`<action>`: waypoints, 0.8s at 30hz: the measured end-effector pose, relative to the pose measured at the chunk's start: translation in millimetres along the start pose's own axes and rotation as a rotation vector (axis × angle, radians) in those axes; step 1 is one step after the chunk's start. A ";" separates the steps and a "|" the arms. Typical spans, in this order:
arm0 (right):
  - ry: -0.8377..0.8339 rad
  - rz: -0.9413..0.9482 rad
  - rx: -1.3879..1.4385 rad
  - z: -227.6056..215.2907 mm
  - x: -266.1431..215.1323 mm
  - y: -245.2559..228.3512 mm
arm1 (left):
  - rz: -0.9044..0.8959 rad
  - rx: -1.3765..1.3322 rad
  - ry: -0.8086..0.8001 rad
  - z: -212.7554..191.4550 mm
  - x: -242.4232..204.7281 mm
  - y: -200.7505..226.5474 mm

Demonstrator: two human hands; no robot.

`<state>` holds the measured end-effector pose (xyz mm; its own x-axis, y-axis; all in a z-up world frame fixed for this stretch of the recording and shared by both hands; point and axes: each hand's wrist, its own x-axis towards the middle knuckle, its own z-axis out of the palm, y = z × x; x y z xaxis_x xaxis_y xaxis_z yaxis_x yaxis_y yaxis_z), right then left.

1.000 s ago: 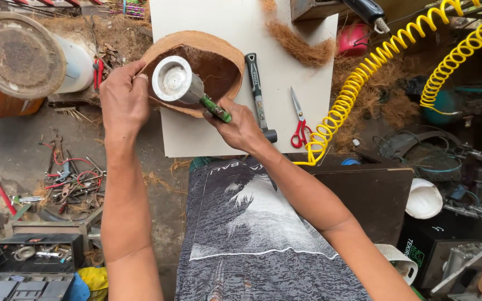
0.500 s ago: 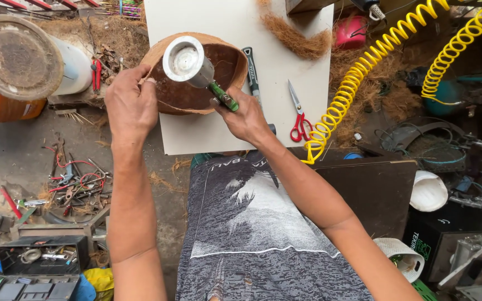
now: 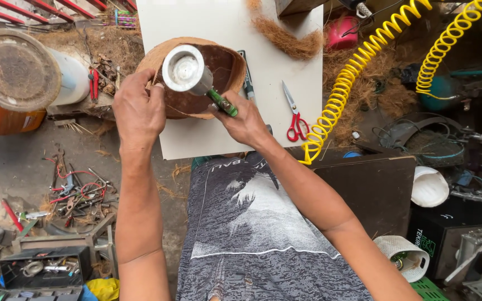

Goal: Shaping coconut fiber sheets into pots, applying a spray coating, and drying with a hair dryer

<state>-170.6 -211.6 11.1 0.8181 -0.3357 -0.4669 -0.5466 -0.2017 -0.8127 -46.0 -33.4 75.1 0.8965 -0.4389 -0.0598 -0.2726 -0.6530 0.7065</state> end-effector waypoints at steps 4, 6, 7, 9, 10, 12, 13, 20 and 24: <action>-0.022 -0.032 0.049 -11.7 -18.1 -15.8 | 0.021 0.051 -0.009 7.0 8.8 -34.6; -0.017 -0.071 0.076 -19.8 -20.8 -13.6 | 0.025 0.075 -0.001 13.8 19.1 -56.1; 0.007 -0.068 0.096 -23.0 -18.9 -6.6 | 0.014 0.054 -0.001 16.0 24.5 -63.6; 0.011 -0.081 0.109 -29.4 -14.2 1.1 | -0.008 0.036 0.021 15.5 29.3 -68.1; 0.023 -0.057 0.109 -32.9 -13.6 2.7 | -0.046 -0.005 0.022 14.1 29.9 -63.9; 0.035 -0.042 0.103 -39.6 -10.1 3.7 | -0.079 -0.051 0.034 12.7 28.6 -59.3; 0.031 -0.021 0.082 -42.7 -7.3 3.2 | -0.130 -0.120 0.012 12.9 27.0 -58.9; -0.042 0.009 -0.028 -55.5 -6.6 -9.9 | -0.089 -0.286 -0.220 1.7 2.4 -38.6; -0.089 0.016 -0.100 -62.6 -15.3 -15.1 | -0.109 -0.359 -0.286 6.5 -2.7 -50.2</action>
<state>-186.0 -261.0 52.3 0.8191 -0.2576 -0.5125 -0.5715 -0.2892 -0.7679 -37.0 -3.4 35.2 0.7674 -0.5649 -0.3033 0.0012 -0.4718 0.8817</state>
